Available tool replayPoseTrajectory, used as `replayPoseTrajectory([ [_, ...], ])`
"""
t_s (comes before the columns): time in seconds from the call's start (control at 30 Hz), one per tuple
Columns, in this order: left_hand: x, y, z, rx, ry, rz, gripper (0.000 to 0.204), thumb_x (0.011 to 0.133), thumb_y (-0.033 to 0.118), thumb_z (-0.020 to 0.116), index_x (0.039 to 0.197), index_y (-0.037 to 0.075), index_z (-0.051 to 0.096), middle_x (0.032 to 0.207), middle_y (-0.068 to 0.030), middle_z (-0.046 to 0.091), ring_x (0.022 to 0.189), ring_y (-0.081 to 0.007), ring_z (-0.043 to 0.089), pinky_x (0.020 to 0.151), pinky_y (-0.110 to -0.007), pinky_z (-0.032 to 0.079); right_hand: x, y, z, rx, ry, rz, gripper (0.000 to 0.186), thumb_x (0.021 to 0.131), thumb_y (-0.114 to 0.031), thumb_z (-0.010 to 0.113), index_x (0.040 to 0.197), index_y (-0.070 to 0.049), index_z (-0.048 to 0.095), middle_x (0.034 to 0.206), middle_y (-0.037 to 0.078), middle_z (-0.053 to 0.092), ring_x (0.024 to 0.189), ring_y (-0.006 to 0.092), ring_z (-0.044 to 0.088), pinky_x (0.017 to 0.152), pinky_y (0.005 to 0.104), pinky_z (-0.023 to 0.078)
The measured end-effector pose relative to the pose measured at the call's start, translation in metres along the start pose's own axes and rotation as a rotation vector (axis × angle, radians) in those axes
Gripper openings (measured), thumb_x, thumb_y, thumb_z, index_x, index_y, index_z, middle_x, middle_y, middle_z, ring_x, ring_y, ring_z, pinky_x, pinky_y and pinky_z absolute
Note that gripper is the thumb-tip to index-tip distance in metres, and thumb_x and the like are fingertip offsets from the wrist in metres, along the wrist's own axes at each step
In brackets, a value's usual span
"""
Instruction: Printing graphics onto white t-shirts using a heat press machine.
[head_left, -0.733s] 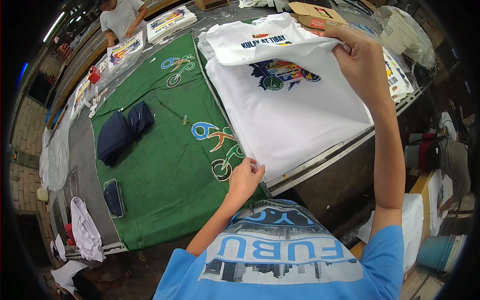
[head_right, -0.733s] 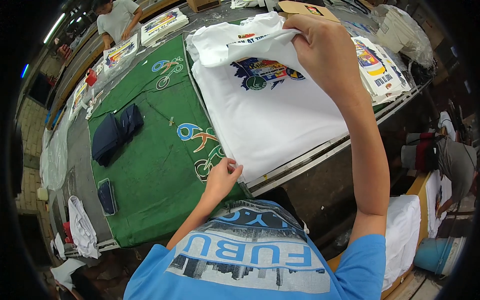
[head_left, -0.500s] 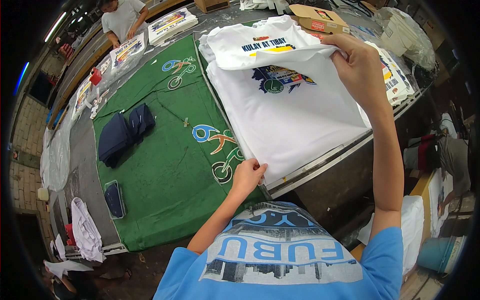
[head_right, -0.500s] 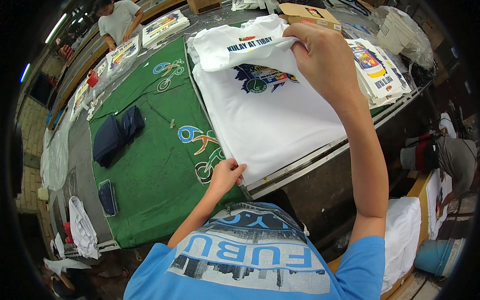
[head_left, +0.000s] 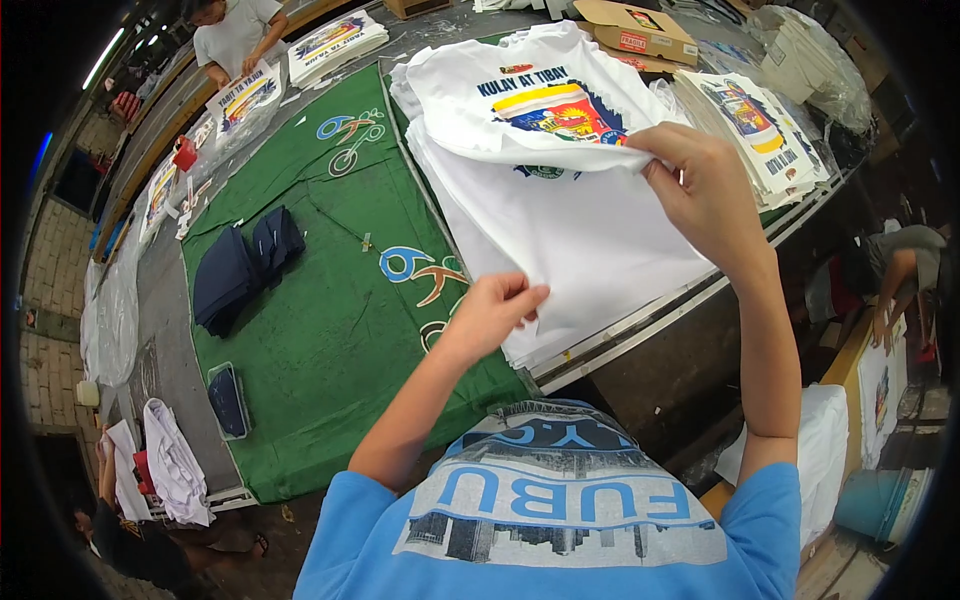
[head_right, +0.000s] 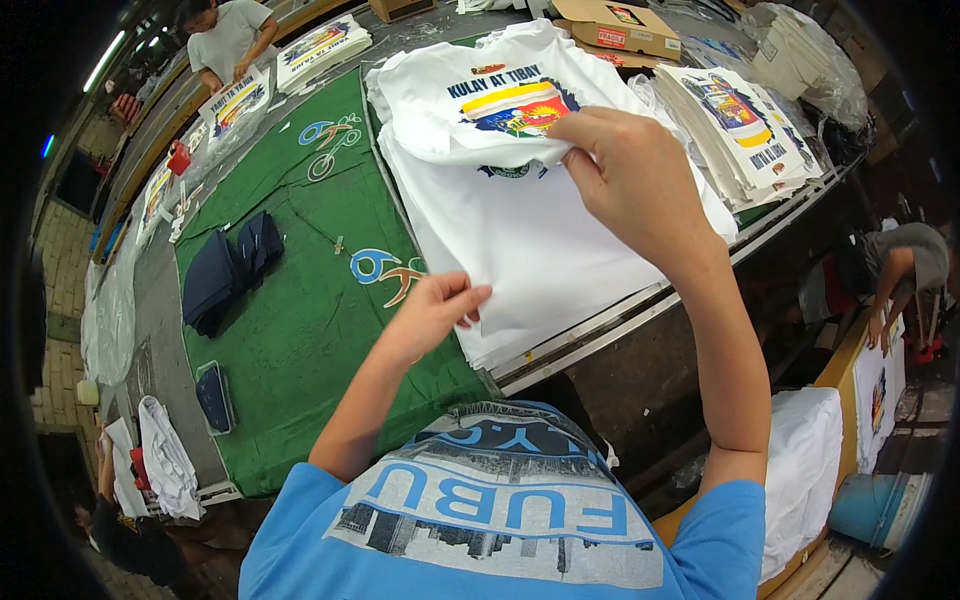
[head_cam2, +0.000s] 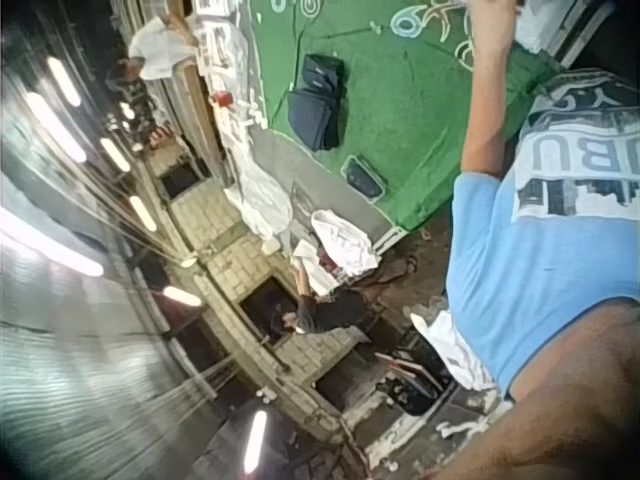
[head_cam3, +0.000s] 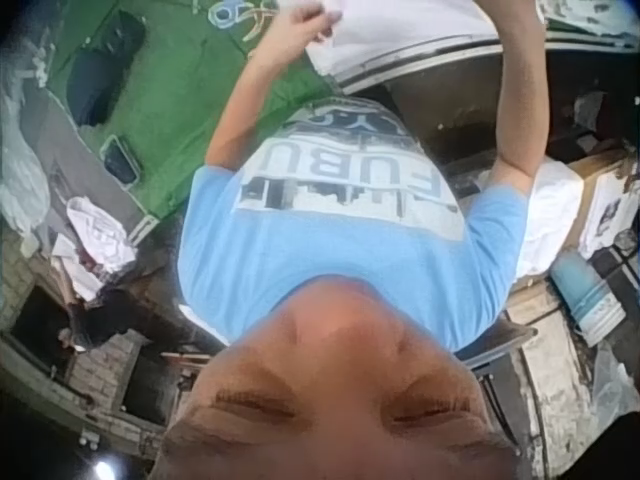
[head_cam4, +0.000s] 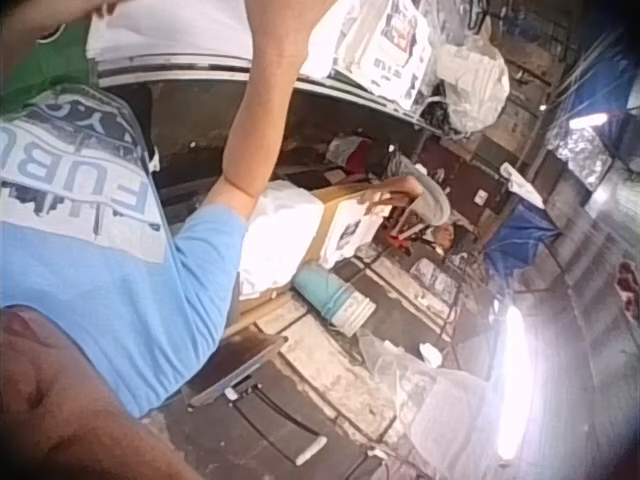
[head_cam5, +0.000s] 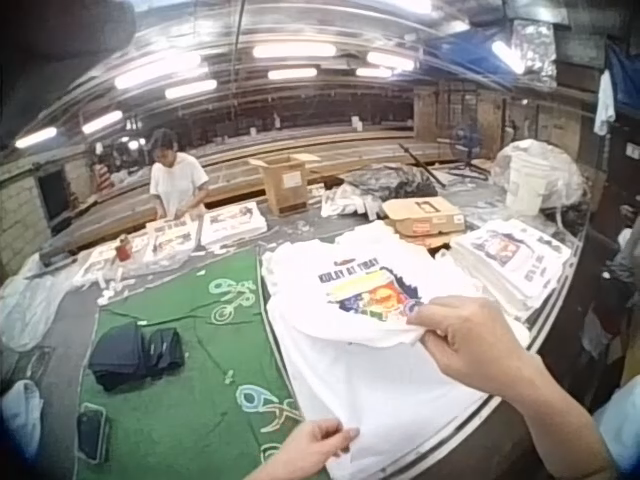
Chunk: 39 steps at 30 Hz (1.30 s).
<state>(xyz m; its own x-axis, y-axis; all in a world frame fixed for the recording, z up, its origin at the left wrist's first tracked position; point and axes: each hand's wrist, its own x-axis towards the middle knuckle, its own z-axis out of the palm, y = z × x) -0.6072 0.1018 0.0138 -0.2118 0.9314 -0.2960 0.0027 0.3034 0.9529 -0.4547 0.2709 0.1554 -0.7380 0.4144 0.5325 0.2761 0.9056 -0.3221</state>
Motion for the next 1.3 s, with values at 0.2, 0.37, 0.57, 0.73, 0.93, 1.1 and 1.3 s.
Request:
replayPoseTrajectory([
  [0.2, -0.018, -0.087, 0.036, -0.313, 0.169, -0.252, 0.026, 0.082, 0.018, 0.066, 0.085, -0.002, 0.05, 0.076, -0.0071, 0.058, 0.063, -0.0141, 0.06, 0.051, -0.025, 0.051, 0.0, 0.0, 0.004, 0.021, -0.01, -0.032, 0.015, 0.076, -0.004, 0.057, 0.088, -0.002, 0.065, 0.08, 0.013, 0.063, 0.068, 0.0295, 0.06, 0.062, 0.0362, 0.046],
  [0.37, -0.021, -0.093, 0.039, -0.158, 0.348, -0.028, 0.027, 0.08, 0.009, 0.068, 0.092, -0.001, 0.046, 0.071, -0.0068, 0.06, 0.062, -0.013, 0.061, 0.053, -0.024, 0.05, 0.022, 0.004, -0.012, -0.034, 0.105, -0.065, 0.016, 0.077, -0.005, 0.057, 0.091, -0.004, 0.065, 0.08, 0.013, 0.063, 0.064, 0.0277, 0.06, 0.059, 0.035, 0.045],
  [0.57, -0.034, -0.081, 0.041, 0.143, 0.394, 0.105, 0.026, 0.083, 0.006, 0.062, 0.102, 0.0, 0.045, 0.063, -0.0098, 0.061, 0.057, -0.013, 0.061, 0.052, -0.026, 0.046, 0.07, 0.039, -0.028, -0.091, 0.231, -0.043, 0.017, 0.08, -0.008, 0.055, 0.092, -0.005, 0.066, 0.068, 0.014, 0.061, 0.055, 0.0233, 0.058, 0.056, 0.0313, 0.044],
  [0.73, -0.039, -0.063, 0.039, 0.267, 0.237, 0.076, 0.015, 0.085, 0.008, 0.058, 0.098, 0.001, 0.053, 0.065, -0.0137, 0.061, 0.058, -0.0196, 0.063, 0.054, -0.031, 0.045, 0.106, 0.116, -0.038, -0.059, 0.25, 0.156, 0.02, 0.079, -0.011, 0.053, 0.092, -0.004, 0.066, 0.07, 0.014, 0.063, 0.053, 0.0189, 0.055, 0.057, 0.0285, 0.044],
  [0.93, -0.035, -0.048, 0.023, 0.093, -0.006, -0.06, 0.015, 0.087, 0.012, 0.061, 0.096, 0.001, 0.058, 0.065, -0.0037, 0.06, 0.062, -0.0076, 0.059, 0.055, -0.022, 0.044, 0.143, 0.207, -0.035, 0.023, 0.264, 0.373, 0.022, 0.079, -0.016, 0.056, 0.094, -0.005, 0.067, 0.075, 0.011, 0.066, 0.063, 0.0186, 0.059, 0.064, 0.028, 0.046],
  [1.1, -0.028, -0.03, 0.008, 0.054, -0.185, -0.14, 0.016, 0.087, 0.014, 0.061, 0.098, 0.002, 0.061, 0.063, 0.0006, 0.057, 0.059, -0.0019, 0.049, 0.053, -0.02, 0.039, 0.165, 0.269, -0.015, -0.049, 0.297, 0.383, 0.023, 0.078, -0.019, 0.058, 0.094, -0.004, 0.067, 0.076, 0.012, 0.067, 0.066, 0.0187, 0.061, 0.066, 0.0282, 0.046],
  [1.3, -0.016, -0.004, 0.001, -0.07, -0.297, -0.222, 0.015, 0.087, 0.012, 0.062, 0.098, 0.003, 0.064, 0.081, -0.0029, 0.067, 0.074, -0.0067, 0.061, 0.067, -0.021, 0.047, 0.173, 0.319, 0.011, 0.081, 0.255, 0.55, 0.023, 0.079, -0.021, 0.06, 0.093, -0.005, 0.069, 0.074, 0.009, 0.066, 0.066, 0.0147, 0.059, 0.064, 0.0268, 0.044],
])
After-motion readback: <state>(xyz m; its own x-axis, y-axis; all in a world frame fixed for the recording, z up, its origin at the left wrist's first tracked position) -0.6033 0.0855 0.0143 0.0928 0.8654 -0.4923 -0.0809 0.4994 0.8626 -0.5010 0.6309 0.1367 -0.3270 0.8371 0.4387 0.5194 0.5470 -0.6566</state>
